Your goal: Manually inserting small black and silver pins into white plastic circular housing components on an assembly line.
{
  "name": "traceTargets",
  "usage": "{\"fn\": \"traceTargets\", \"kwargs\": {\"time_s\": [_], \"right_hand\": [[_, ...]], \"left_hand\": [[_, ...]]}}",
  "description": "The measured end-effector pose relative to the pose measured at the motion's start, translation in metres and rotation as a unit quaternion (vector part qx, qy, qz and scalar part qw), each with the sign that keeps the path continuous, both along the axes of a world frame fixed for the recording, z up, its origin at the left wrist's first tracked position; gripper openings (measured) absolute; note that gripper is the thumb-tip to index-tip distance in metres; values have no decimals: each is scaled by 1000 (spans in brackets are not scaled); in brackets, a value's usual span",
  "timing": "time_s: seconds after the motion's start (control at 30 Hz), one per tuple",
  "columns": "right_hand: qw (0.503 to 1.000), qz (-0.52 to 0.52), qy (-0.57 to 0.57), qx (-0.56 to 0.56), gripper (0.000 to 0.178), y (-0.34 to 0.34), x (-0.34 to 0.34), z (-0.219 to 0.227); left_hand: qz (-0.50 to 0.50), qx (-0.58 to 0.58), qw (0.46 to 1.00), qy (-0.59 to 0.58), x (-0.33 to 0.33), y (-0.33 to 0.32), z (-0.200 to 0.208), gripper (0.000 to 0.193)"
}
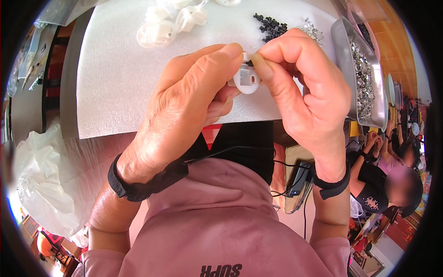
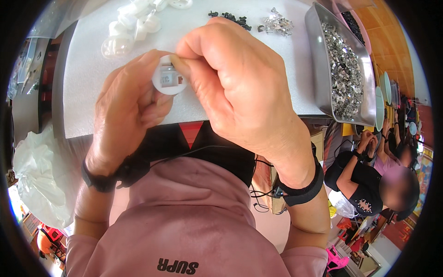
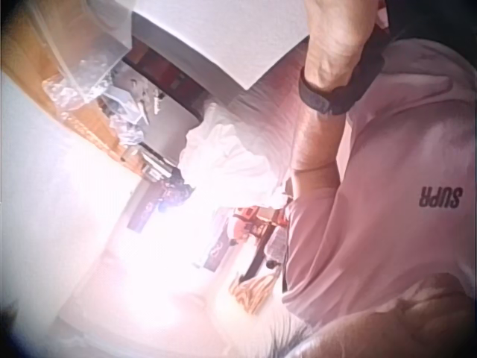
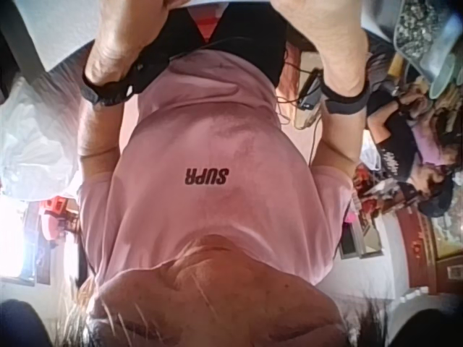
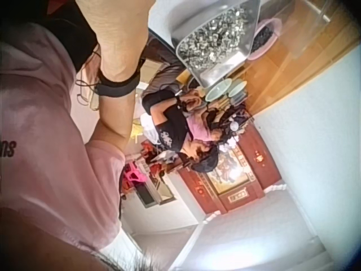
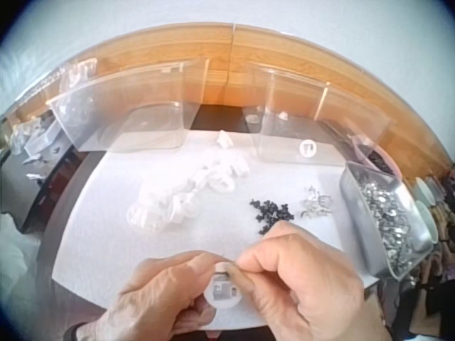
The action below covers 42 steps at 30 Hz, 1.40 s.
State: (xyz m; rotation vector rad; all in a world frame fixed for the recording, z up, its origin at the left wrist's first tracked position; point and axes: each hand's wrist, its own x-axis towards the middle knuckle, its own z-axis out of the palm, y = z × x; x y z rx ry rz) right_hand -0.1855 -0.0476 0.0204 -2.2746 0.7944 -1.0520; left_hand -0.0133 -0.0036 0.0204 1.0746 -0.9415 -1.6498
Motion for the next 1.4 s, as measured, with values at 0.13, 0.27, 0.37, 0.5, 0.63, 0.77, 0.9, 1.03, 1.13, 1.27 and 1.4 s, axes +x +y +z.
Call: {"fn": "traceTargets", "kwargs": {"time_s": [0.13,0.27,0.37,0.5,0.63,0.77,0.9,1.03,1.13,1.27,1.4], "right_hand": [[993,19,30,-114,7,-7,-2,2],[993,12,33,-109,8,-5,1,1],[994,6,28,-108,10,-5,0,-1],[991,7,34,-129,11,-5,0,-2],[995,23,40,-90,10,-4,-3,1],[998,21,8,53,5,-1,-8,5],[977,34,-31,207,7,-1,-10,6],[940,47,-69,330,13,-1,-13,10],[934,49,-88,344,14,-1,-13,6],[930,59,-82,354,14,-3,-13,4],[932,74,-82,344,13,-4,-11,3]], "left_hand": [[-1,-12,1000,-8,0,-1,-3,36],[11,-10,1000,-12,-2,0,-1,34],[-13,-34,999,-13,-1,-1,-3,35],[-6,-63,997,-40,-2,-1,-5,35],[1,-32,998,-59,-4,1,0,35],[5,-13,998,-66,-6,1,2,32],[-35,-96,986,-129,2,3,-4,25],[-29,-185,970,-155,1,7,-10,24],[-32,-143,980,-136,1,6,-7,25],[-22,-80,990,-115,0,6,-4,30],[-15,-34,994,-107,-1,7,0,32]]}}
